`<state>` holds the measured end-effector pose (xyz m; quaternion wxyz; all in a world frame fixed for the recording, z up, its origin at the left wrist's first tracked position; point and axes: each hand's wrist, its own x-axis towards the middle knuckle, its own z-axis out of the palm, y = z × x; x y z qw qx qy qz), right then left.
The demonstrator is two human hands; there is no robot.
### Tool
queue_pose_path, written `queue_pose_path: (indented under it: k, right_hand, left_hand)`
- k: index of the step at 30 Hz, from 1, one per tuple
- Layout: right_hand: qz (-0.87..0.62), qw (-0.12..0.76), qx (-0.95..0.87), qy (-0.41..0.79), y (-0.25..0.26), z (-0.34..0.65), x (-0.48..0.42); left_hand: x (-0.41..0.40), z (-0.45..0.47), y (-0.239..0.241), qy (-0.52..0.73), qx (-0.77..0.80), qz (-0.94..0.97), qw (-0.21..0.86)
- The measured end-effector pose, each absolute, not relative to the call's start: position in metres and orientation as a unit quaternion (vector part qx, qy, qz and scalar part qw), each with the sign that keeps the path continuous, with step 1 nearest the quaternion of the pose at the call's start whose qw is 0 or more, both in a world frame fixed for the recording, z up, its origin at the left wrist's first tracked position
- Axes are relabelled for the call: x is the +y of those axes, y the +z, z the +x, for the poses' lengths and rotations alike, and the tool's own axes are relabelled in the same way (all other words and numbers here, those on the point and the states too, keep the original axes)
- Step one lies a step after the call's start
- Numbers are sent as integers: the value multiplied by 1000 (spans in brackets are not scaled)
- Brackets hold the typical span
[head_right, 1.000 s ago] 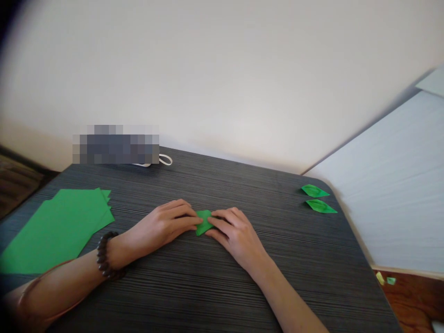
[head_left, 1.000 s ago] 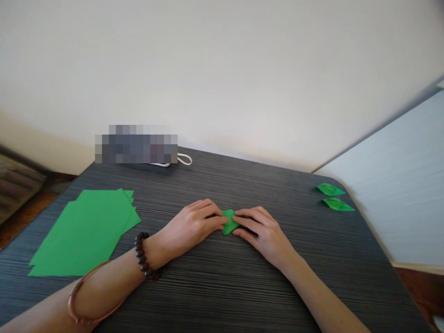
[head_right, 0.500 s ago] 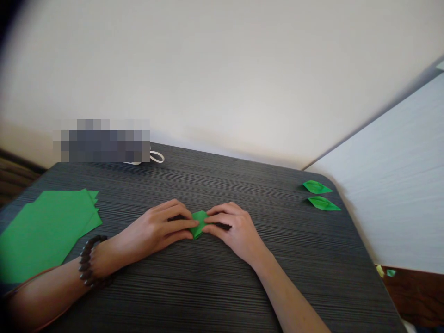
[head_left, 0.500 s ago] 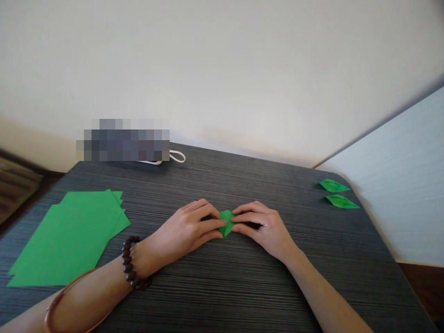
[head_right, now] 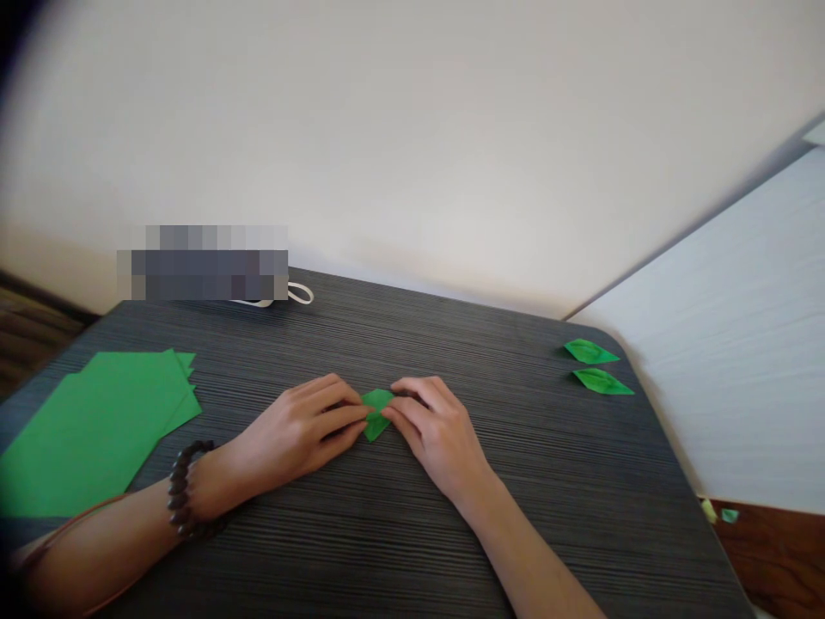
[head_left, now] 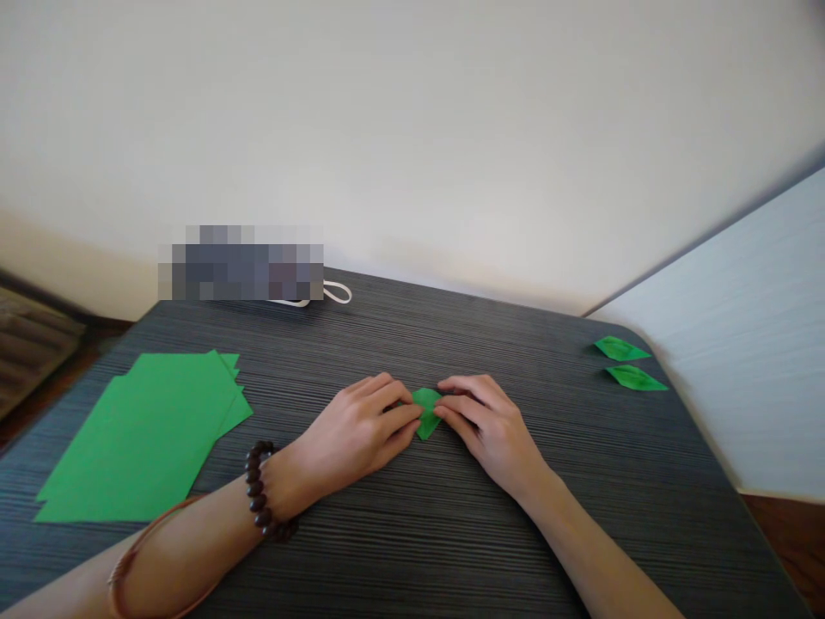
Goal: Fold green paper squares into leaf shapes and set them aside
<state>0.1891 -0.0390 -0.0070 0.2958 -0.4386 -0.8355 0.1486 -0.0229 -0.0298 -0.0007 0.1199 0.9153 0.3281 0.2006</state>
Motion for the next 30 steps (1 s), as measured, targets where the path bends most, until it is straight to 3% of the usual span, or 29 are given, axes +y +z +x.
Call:
queue_pose_path:
  k: [5,30]
  right_hand:
    - [-432,254,-853,148,-6,189,-43]
    - [-532,320,-748,235,-6,180,-42]
  left_hand:
    - [-34,-21,1,188,334,919,95]
    - [-34,-29,-3,198,378,893,145]
